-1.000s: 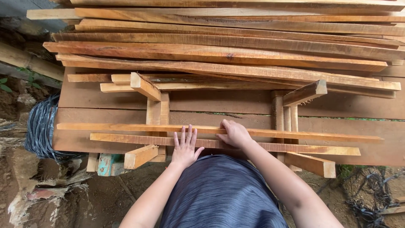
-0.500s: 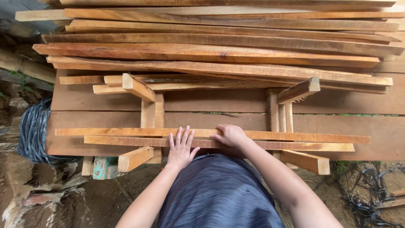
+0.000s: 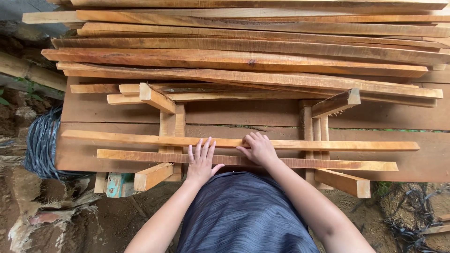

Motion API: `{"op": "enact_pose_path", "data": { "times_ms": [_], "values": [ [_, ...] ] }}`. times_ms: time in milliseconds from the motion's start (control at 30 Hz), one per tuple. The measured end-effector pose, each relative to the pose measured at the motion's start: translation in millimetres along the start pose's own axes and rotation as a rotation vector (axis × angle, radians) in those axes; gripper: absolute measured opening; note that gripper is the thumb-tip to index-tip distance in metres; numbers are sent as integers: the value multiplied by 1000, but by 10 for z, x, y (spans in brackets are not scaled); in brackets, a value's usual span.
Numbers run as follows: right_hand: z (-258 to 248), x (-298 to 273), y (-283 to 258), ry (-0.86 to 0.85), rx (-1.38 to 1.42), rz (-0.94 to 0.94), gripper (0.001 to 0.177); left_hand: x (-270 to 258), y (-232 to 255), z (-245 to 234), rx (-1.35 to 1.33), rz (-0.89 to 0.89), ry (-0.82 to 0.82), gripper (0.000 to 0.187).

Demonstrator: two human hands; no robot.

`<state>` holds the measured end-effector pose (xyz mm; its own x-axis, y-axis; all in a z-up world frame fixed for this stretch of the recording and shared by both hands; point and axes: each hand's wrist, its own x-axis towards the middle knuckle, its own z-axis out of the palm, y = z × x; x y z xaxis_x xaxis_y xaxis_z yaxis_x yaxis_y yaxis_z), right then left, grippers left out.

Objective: Organizing and bundling thin wood strips using plastic ties in a workshop.

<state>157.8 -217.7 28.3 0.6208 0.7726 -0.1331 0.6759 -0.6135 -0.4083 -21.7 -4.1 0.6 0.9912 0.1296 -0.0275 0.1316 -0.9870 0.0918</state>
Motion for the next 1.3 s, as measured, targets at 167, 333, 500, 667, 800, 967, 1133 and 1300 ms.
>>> {"op": "enact_pose_path", "data": {
  "times_ms": [167, 333, 500, 667, 800, 967, 1133, 1300],
  "values": [
    [13, -78, -26, -18, 14, 66, 39, 28, 16, -76, -50, -4, -102, 96],
    [44, -190, -16, -220, 201, 103, 44, 12, -24, -94, -138, -30, -224, 92],
    [-137, -125, -156, -236, 89, 63, 54, 137, -53, -169, -164, -44, -244, 85],
    [-170, -101, -206, -193, 42, 87, 61, 120, 21, -370, -198, -72, -285, 89],
    [-97, 184, 59, -129, -41, 88, 56, 321, 53, -755, -185, -99, -430, 103],
    [-91, 608, 397, -108, -168, 82, 48, 760, -120, -592, -213, -157, -389, 93],
    [-246, 873, 470, -200, -98, 167, 46, 1173, -236, -390, -175, -178, -308, 85],
    [-333, 938, 536, 28, 186, 22, 46, 1510, -276, -341, -261, -135, -192, 53]
  ]
}}
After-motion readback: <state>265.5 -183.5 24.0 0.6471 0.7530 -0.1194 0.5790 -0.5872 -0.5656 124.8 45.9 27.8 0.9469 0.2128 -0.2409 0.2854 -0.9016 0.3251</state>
